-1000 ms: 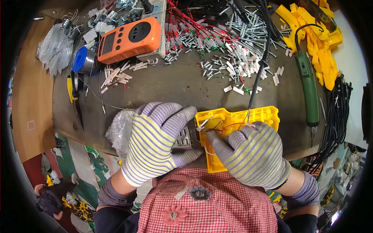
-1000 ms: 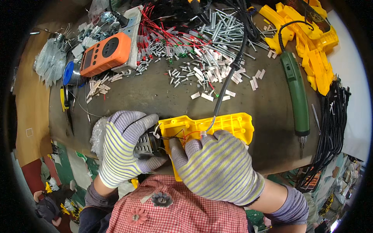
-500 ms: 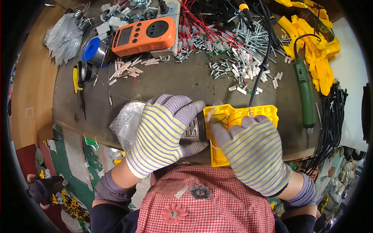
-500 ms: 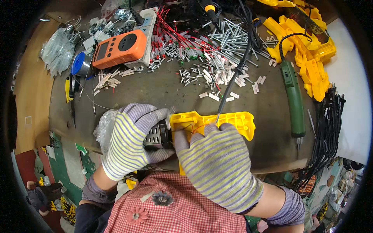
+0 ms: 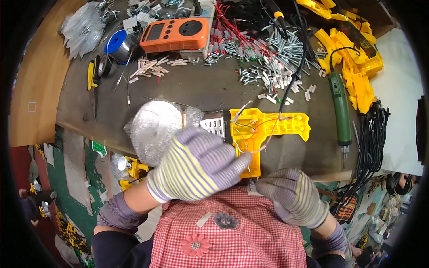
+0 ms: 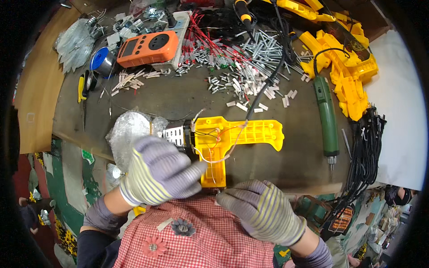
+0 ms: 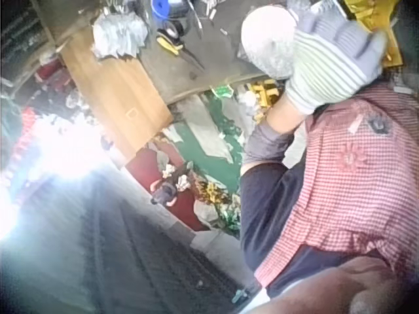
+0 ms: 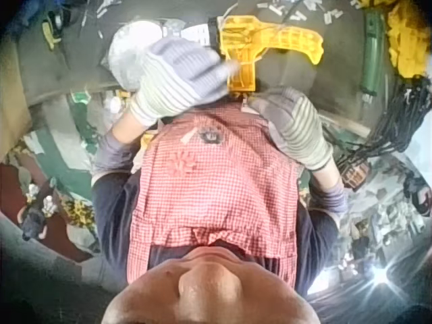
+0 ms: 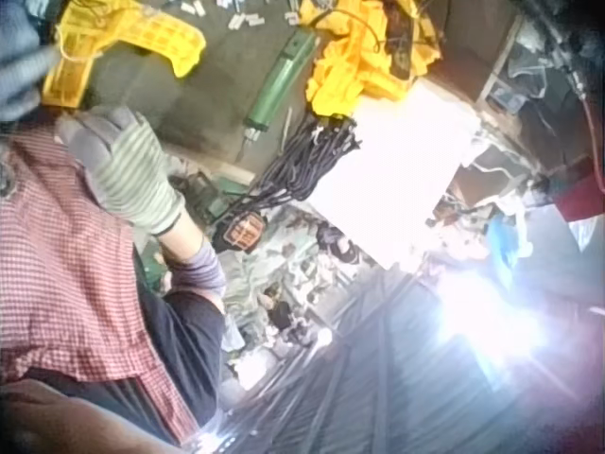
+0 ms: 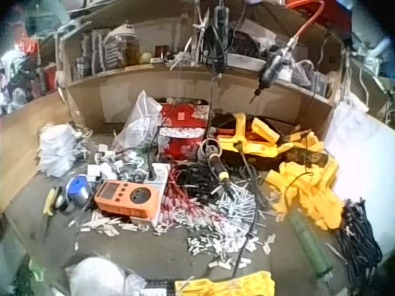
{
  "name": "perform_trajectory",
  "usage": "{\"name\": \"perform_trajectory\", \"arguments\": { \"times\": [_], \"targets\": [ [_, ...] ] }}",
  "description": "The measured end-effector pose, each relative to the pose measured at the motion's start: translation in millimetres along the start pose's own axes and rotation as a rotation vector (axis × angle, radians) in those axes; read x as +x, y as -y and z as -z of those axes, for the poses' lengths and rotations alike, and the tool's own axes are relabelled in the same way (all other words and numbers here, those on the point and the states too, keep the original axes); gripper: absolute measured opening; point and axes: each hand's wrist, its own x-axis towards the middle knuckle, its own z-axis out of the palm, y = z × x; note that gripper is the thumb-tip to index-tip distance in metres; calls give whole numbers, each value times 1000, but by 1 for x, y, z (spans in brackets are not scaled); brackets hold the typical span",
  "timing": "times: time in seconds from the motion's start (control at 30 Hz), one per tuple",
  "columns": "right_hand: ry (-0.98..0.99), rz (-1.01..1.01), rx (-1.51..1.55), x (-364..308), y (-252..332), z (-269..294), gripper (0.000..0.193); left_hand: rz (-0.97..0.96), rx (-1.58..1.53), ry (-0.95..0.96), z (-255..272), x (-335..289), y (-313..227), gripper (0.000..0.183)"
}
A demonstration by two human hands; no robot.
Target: Assemble internal components and wiring into a yellow plastic housing for an electronic device.
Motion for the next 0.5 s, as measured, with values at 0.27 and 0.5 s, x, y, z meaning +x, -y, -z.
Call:
{"name": "perform_trajectory", "arguments": {
  "times": [0.27,0.5],
  "targets": [
    [-92,405,-248,-5,-30,-30,31,-33,-77,-92,-32,-15,-22,43],
    [1,667,-335,15,-32,-13,29,-58,-179,-68,-37,-17,-18,36]
  ]
}}
